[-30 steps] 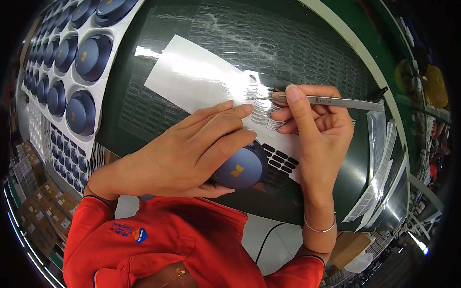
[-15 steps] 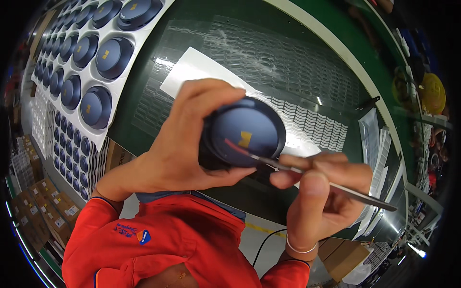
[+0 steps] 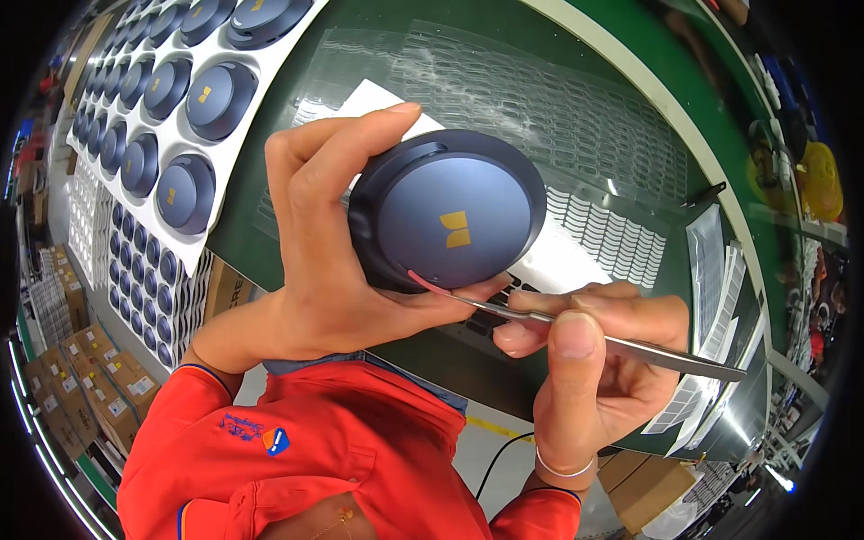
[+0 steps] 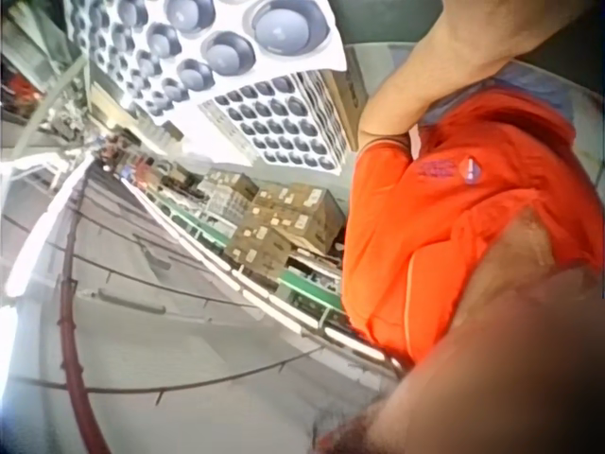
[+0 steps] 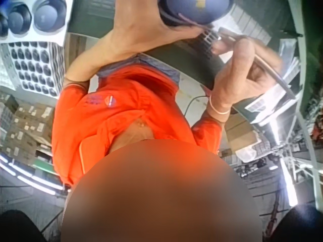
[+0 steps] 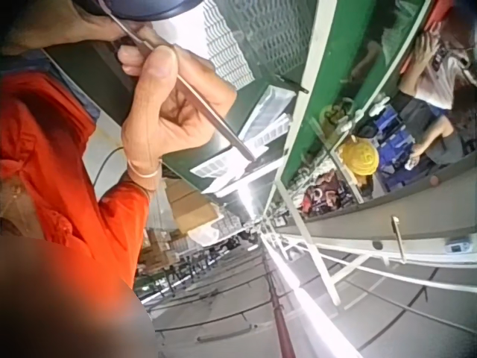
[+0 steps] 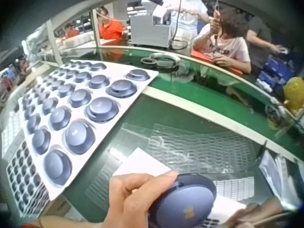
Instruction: Assembling and inspecting small electronic circular components at a factory workbench using tweezers.
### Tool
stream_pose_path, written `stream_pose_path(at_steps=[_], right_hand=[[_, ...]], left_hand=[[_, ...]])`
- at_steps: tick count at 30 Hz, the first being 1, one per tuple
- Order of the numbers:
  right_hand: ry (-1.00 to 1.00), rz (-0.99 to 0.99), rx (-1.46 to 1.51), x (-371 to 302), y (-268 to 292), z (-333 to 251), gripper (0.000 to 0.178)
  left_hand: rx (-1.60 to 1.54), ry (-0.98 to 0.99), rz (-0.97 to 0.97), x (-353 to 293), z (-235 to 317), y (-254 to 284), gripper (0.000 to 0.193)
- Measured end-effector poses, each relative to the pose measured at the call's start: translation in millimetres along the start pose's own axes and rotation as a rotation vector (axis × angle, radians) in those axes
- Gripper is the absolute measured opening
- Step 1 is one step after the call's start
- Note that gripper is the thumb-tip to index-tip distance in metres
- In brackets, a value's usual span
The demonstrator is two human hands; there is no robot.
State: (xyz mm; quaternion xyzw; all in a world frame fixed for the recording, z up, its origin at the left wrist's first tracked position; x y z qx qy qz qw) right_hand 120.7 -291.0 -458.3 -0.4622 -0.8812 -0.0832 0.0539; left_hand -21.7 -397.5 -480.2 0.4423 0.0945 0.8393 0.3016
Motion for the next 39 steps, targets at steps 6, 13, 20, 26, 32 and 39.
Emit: stream_pose_path(at_steps=[6,13,20,26,32,39], right_hand=[[-0.026,-0.028,0.052,0,1,5,0.013],[-0.043,-0.059,0.094,0,-2,8,0.013],[-0.030,-0.072,0.061,0,-1,10,0.012],[-0.047,-0.073,0.082,-1,-6,10,0.012],[-0.003,-0.037,-0.005,0,-6,8,0.015],[-0.035,-0.067,0.079,-1,-2,13,0.012]], left_hand=[[0.030,0.002,-0.006,-1,1,2,0.099],[0.033,-0.004,0.009,-3,-2,0,0.099],[0.031,0.002,0.004,-2,-1,1,0.098],[0.027,-0.012,0.015,-4,-3,0,0.099],[0.048,-0.034,0.010,-5,-5,0,0.100],[0.026,-0.040,-0.008,-3,-3,4,0.101]])
Point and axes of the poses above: each hand's wrist, its own x-axis towards the middle knuckle, its own y-axis out of the back of the hand, z = x × y, the point moved 5 cm from there along x, towards the middle knuckle, and after that the axes turned 5 degrees about -x, right-handed, at the moved point
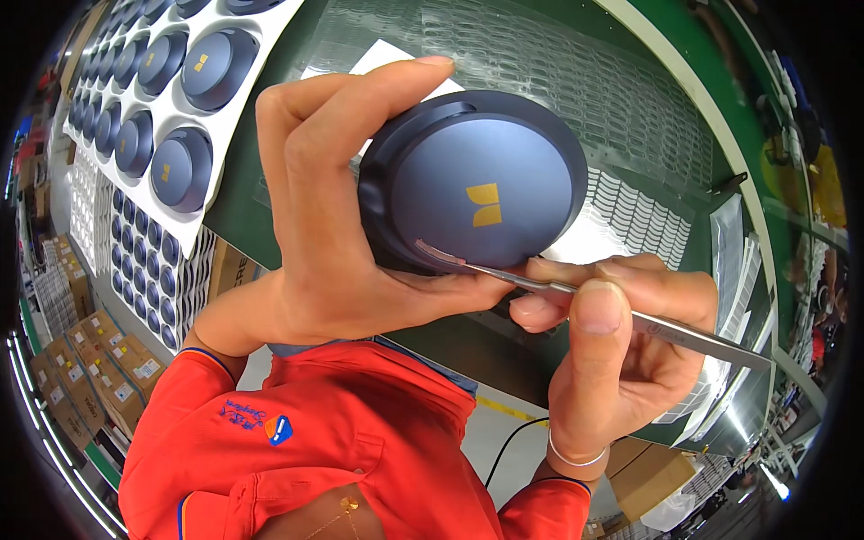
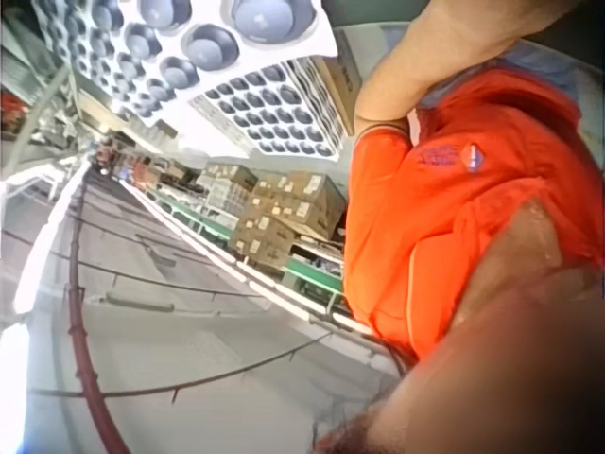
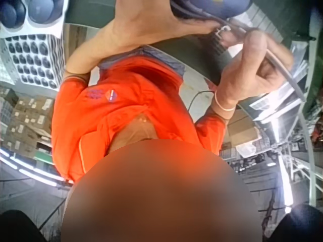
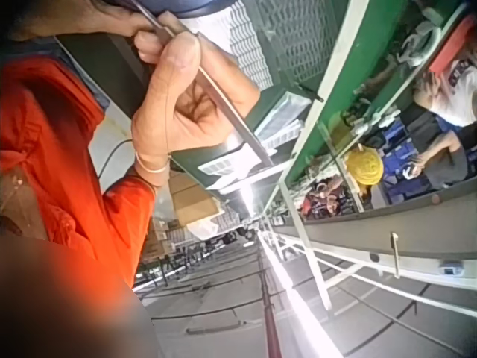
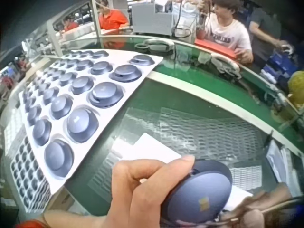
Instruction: Assembling and inspecting small electronic circular components at a factory workbench using tweezers.
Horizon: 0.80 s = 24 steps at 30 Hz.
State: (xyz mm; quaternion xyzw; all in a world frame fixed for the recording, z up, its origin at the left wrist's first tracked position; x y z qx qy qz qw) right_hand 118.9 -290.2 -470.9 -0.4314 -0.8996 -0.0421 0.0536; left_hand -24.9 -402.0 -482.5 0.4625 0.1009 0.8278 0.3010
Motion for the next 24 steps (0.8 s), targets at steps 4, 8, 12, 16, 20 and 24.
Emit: stream_pose_path(at_steps=[4,8,12,16,20,24], right_hand=[[0.048,0.023,-0.113,-2,-5,-4,0.017],[0.218,-0.019,-0.206,-8,-10,-12,0.018],[0.604,-0.213,-0.450,-18,-7,-21,0.027],[0.715,-0.256,-0.447,-23,-7,-23,0.030],[0.695,-0.183,-0.429,-26,-3,-23,0.029],[0.657,-0.238,-0.428,-21,-9,-25,0.027]], left_hand=[[-0.058,0.014,0.009,-1,-1,0,0.102],[-0.019,0.022,-0.002,-1,-1,0,0.100],[-0.046,0.025,0.037,2,-2,3,0.097],[-0.157,0.111,0.031,0,-2,0,0.096],[-0.180,0.164,0.024,-1,-5,1,0.096],[-0.178,0.148,0.019,0,-4,3,0.095]])
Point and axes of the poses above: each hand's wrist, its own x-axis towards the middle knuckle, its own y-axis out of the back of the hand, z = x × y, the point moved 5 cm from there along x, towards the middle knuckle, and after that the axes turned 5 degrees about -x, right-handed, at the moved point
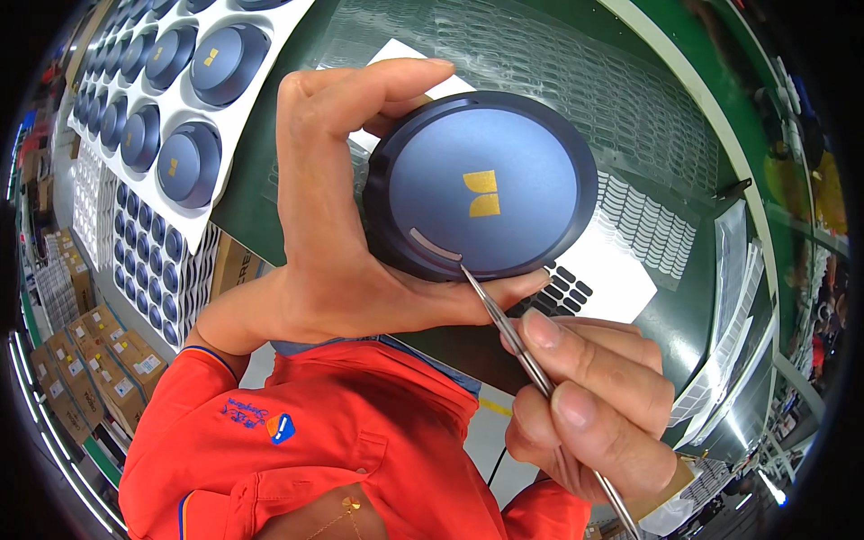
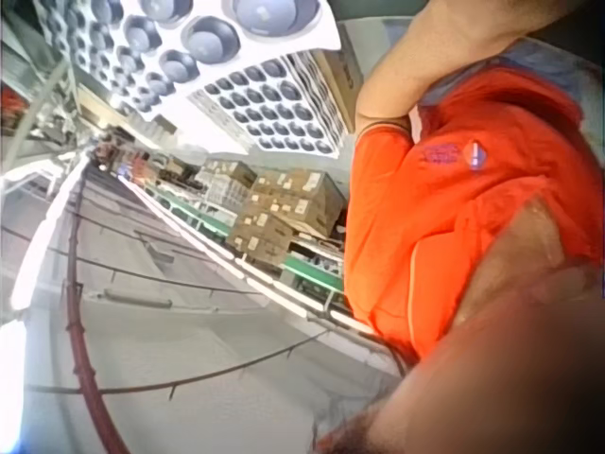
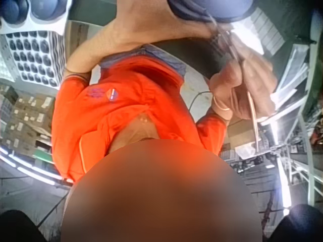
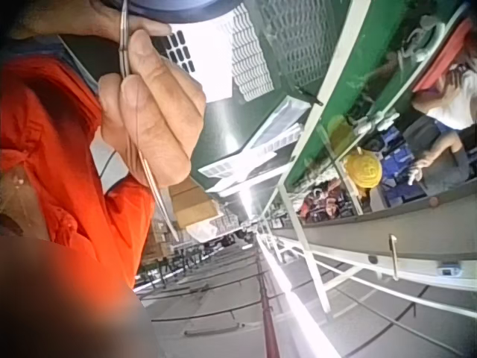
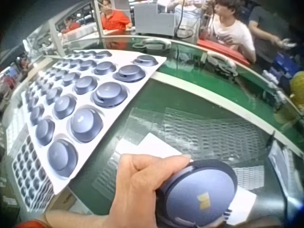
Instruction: Assembling and inspecting small electronic circular components at a factory workbench using tweezers.
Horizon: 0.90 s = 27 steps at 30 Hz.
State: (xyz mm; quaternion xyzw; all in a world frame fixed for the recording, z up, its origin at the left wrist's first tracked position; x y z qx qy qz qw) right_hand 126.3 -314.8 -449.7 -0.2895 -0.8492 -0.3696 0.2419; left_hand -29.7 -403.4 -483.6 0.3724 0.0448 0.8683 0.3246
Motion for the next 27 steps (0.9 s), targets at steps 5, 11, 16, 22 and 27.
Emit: stream_pose_path(at_steps=[5,11,16,22,27], right_hand=[[0.000,-0.010,0.016,0,-4,3,0.026],[-0.137,0.059,0.055,-3,-9,4,0.024],[-0.270,0.129,0.147,-2,-12,10,0.023],[-0.262,0.150,0.143,-2,-11,13,0.021],[-0.287,0.184,0.188,-2,-2,15,0.022]], left_hand=[[0.000,0.008,0.022,-1,0,0,0.093],[0.059,-0.034,0.012,2,3,2,0.085],[0.076,0.033,-0.028,1,3,0,0.081],[0.058,-0.013,-0.034,-3,-4,-6,0.080],[0.082,-0.022,-0.061,-4,-3,-5,0.081]])
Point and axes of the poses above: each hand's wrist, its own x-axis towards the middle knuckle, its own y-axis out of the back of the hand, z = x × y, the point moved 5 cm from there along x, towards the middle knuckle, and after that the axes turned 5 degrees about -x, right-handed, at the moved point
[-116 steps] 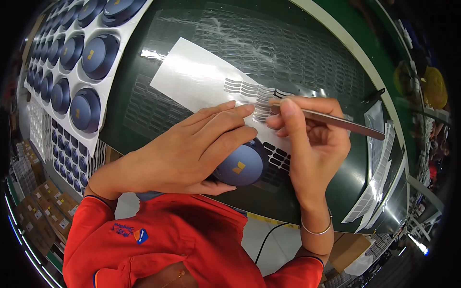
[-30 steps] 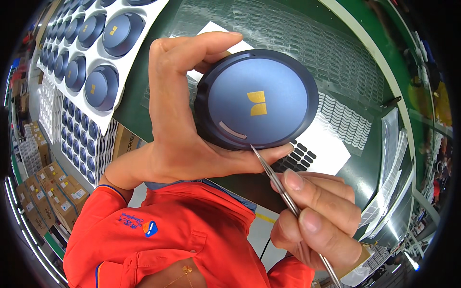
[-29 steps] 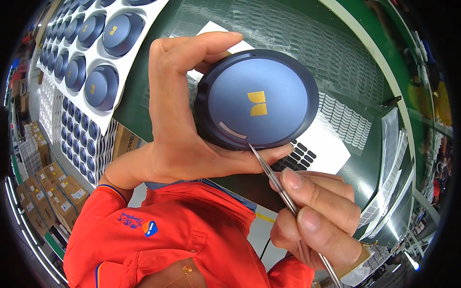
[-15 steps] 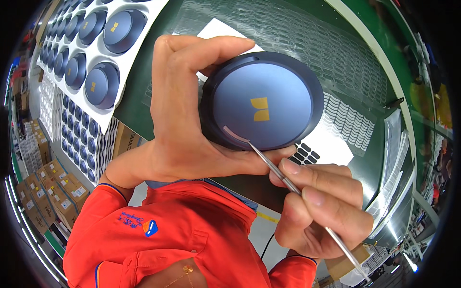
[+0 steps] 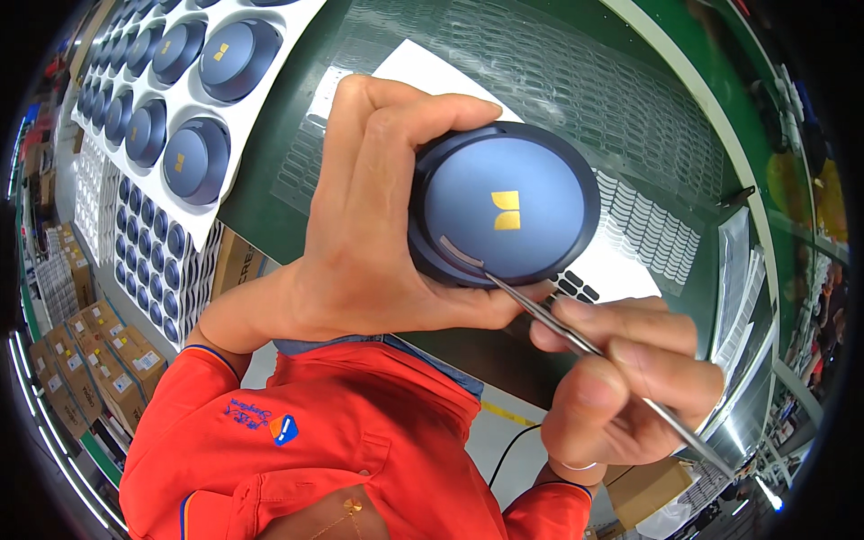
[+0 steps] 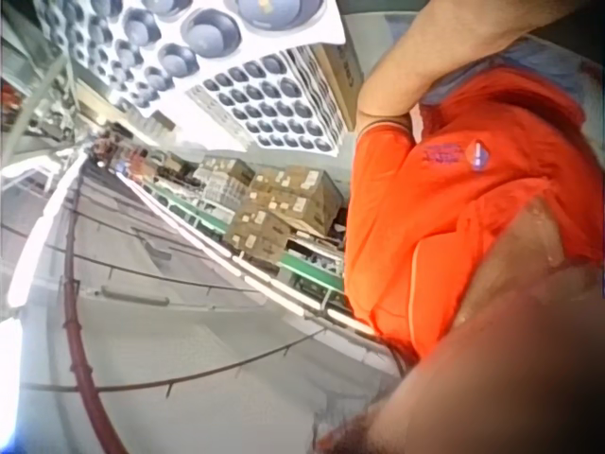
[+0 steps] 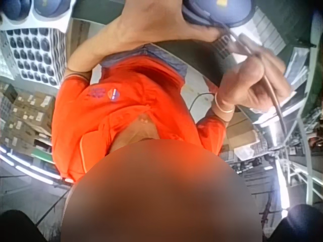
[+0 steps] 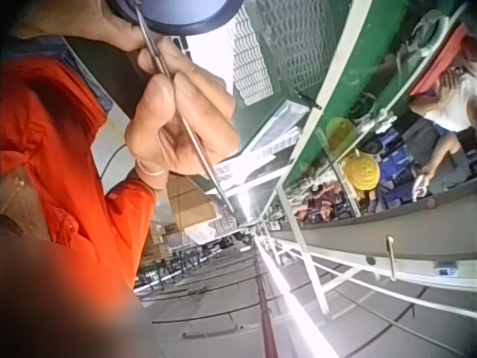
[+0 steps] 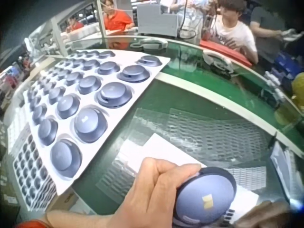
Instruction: Assembling and inspecting small electronic circular components at a factory workbench using tweezers.
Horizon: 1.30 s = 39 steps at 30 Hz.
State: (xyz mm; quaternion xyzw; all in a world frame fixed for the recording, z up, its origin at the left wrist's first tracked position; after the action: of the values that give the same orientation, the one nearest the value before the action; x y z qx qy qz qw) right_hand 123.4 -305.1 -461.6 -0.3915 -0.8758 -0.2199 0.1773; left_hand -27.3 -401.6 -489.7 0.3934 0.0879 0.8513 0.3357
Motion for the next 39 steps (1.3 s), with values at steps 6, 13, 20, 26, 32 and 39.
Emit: stream_pose_path(at_steps=[6,13,20,26,32,39], right_hand=[[-0.233,0.099,0.252,16,41,23,0.027],[-0.604,-0.363,0.371,7,12,55,0.016],[-0.622,-0.429,0.229,0,-1,69,0.015],[-0.643,-0.432,0.211,-3,-3,71,0.015],[-0.655,-0.439,0.193,-2,-5,71,0.014],[-0.501,-0.397,0.369,3,-1,70,0.013]], left_hand=[[0.103,0.067,-0.211,-2,12,37,0.093],[-0.145,0.076,-0.773,-44,18,31,0.073],[-0.187,0.049,-0.742,-49,17,11,0.070],[-0.172,0.051,-0.756,-50,15,10,0.068],[-0.189,0.053,-0.736,-51,13,10,0.072],[-0.209,0.074,-0.735,-46,14,13,0.079]])
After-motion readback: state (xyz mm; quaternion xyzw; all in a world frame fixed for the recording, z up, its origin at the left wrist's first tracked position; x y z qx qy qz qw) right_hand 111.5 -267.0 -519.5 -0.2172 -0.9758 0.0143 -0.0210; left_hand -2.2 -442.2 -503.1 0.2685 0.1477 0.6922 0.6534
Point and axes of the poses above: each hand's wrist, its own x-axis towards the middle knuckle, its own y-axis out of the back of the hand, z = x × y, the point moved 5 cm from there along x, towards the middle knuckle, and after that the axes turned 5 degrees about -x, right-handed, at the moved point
